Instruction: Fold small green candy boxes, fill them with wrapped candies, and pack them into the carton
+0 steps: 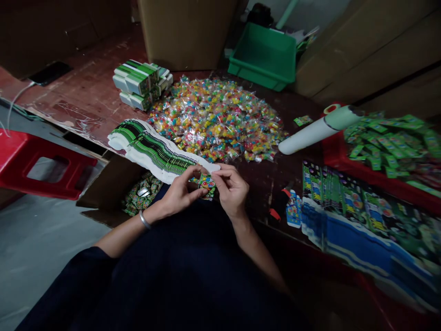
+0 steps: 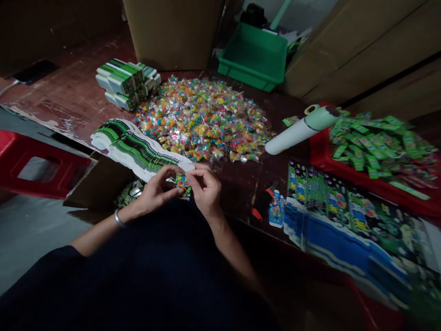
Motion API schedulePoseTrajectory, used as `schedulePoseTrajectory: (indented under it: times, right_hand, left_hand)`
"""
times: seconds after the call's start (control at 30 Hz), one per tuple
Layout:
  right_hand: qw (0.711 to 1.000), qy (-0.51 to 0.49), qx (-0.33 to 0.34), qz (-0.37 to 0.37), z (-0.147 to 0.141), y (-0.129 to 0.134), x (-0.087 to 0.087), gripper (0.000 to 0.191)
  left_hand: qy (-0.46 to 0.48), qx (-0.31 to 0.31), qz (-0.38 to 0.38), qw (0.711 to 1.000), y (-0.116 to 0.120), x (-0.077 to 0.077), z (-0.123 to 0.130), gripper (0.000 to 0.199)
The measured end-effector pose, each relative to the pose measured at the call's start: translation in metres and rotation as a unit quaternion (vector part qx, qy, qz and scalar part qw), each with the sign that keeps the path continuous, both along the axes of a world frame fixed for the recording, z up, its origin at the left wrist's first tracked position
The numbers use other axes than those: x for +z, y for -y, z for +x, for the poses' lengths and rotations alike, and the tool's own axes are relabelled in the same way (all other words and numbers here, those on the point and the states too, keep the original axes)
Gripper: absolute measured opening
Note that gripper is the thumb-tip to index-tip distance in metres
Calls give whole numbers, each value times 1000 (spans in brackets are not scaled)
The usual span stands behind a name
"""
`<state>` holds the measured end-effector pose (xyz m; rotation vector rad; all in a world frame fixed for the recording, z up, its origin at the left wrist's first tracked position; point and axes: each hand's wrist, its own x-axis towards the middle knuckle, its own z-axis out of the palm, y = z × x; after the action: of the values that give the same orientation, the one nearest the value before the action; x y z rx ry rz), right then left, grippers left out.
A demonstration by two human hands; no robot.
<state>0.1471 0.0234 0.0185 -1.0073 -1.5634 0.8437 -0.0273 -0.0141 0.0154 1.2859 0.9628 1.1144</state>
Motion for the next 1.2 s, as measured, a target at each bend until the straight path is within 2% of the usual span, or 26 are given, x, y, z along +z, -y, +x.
schedulePoseTrajectory:
  times: [0.1,0.23,0.3,0.43,0.6,0.7,0.9,1.07,1.2]
  right_hand:
    - [998,-54,-19,-13,-4,-1,-2,19]
    - [997,-64,42,-27,-6,-7,6,18]
    - [994,-57,67,-60,-5,-11,12,24]
    - [986,-36,79,-143,0,-19,21,24]
    - [982,-32,73,-172,6,-29,21,21]
    - [983,-25,67,-167,5,-28,21,22]
    - [994,-12,60,-88,1,-11,23,22]
    - [989,-8,87,-120,3,-11,20,22]
    - [987,2,109,-116,7,-16,21,23]
  left_hand:
    - [39,28,13,999,-1,2,2,42]
    - [82,25,-27,996,1,5,3,53]
    - [64,26,-32,997,2,5,1,56]
    - [-3,27,-4,1000,2,5,-6,60]
    - [-33,-12,9,999,2,6,-11,67]
    - [-28,-15,9,999,3,7,-11,64]
    - [1,-11,-23,1000,5,9,-15,55]
    - [-14,-19,-25,999,4,8,-18,56]
    - [-56,-19,0,998,3,13,-21,56]
